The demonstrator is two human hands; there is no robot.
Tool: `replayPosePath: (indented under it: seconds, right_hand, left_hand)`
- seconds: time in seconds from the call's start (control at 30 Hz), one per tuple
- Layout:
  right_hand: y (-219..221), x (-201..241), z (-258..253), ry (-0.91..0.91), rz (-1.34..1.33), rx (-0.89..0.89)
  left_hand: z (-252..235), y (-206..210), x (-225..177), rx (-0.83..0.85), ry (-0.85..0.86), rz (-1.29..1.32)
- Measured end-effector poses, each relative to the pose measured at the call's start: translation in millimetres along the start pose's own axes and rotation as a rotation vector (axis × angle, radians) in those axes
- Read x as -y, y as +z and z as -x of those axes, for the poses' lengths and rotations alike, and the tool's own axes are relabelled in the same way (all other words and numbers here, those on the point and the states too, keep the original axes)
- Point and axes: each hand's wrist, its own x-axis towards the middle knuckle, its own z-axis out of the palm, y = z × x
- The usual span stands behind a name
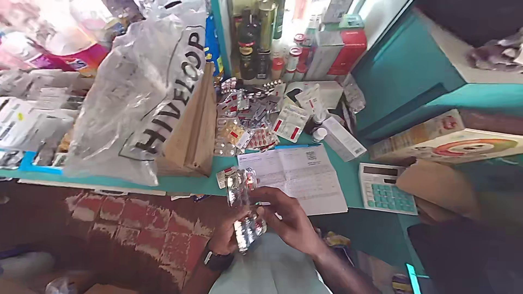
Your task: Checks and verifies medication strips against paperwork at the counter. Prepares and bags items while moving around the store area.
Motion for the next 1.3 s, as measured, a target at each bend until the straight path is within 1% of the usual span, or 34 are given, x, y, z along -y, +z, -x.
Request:
replayPosePath:
  seconds: [0.03, 0.07, 0.1, 0.13, 0.17, 0.2, 0.27, 0.3, 0.33, 0.37, 0.4, 0.43, 0.47, 0.5, 0.57, 0.6, 0.63, 0.7, 0.73, 0.83, 0.9, 1.03, 1.13, 1.2, 1.27, 1.3]
  right_hand:
    - [-6, 1, -2, -0.074, 0.109, -0.076]
    - [-15, 6, -4, -0.119, 0.257, -0.096]
    - [-25, 13, -5, -0.115, 0.384, -0.053]
    - [-31, 20, -6, -0.087, 0.479, 0.021]
    - [-34, 23, -8, -0.052, 0.519, 0.107]
    - [-36, 23, -10, -0.027, 0.499, 0.186]
    - [-42, 21, -13, -0.013, 0.403, 0.233]
    - [-45, 22, -11, -0.004, 0.348, 0.193]
    - [-48, 23, -8, -0.003, 0.295, 0.106]
    - [-51, 24, -5, -0.006, 0.233, -0.007]
    - [-53, 24, -3, -0.001, 0.161, -0.127]
    - [-54, 23, -1, 0.011, 0.087, -0.229]
    - [-54, 22, 0, 0.033, 0.043, -0.289]
    - [-51, 20, 1, 0.055, 0.026, -0.319]
    - [-43, 17, 4, 0.066, 0.004, -0.29]
    - [-42, 16, 5, 0.069, -0.004, -0.24]
    - [-43, 16, 7, 0.077, -0.021, -0.179]
    - [-47, 16, 13, 0.107, -0.072, -0.089]
    - [-50, 15, 17, 0.121, -0.107, -0.083]
    - [-50, 6, 27, 0.137, -0.235, -0.18]
    - [-48, 1, 33, 0.166, -0.265, -0.208]
    - [-64, 5, 52, 0.317, -0.243, -0.077]
    - [-72, 4, 65, 0.377, -0.256, -0.098]
    - [-77, 7, 72, 0.381, -0.273, -0.175]
    - [-85, 14, 80, 0.356, -0.309, -0.334]
    - [-91, 17, 84, 0.337, -0.328, -0.433]
  left_hand:
    - [4, 9, -10, -0.089, -0.074, -0.132]
    - [6, 22, -21, -0.138, -0.179, -0.284]
    - [6, 32, -30, -0.097, -0.282, -0.437]
    - [4, 38, -38, 0.023, -0.363, -0.557]
    - [2, 41, -40, 0.134, -0.39, -0.597]
    - [1, 35, -35, 0.217, -0.347, -0.558]
    - [-7, 17, -23, 0.362, -0.273, -0.442]
    - [-15, 5, -20, 0.451, -0.239, -0.34]
    - [-21, -3, -19, 0.481, -0.205, -0.238]
    - [-22, -7, -22, 0.446, -0.159, -0.147]
    - [-20, -6, -25, 0.361, -0.102, -0.091]
    - [-17, -4, -27, 0.274, -0.028, -0.089]
    - [-16, -1, -27, 0.205, 0.05, -0.156]
    - [-16, 4, -26, 0.138, 0.117, -0.288]
    - [-17, 9, -17, 0.042, 0.211, -0.567]
    - [-19, 10, -10, -0.025, 0.254, -0.644]
    - [-20, 10, -6, -0.087, 0.277, -0.654]
    - [-19, 7, -6, -0.141, 0.285, -0.599]
    - [-17, 6, -7, -0.135, 0.274, -0.578]
    - [-11, 7, -14, -0.072, 0.2, -0.485]
    - [-12, 7, -12, -0.064, 0.191, -0.452]
    - [-18, 6, -10, -0.068, 0.244, -0.508]
    - [-19, 6, -7, -0.043, 0.216, -0.489]
    - [-19, 3, 0, 0.044, 0.213, -0.442]
    - [-25, -1, 7, 0.154, 0.175, -0.424]
    - [-31, -1, 12, 0.2, 0.19, -0.53]
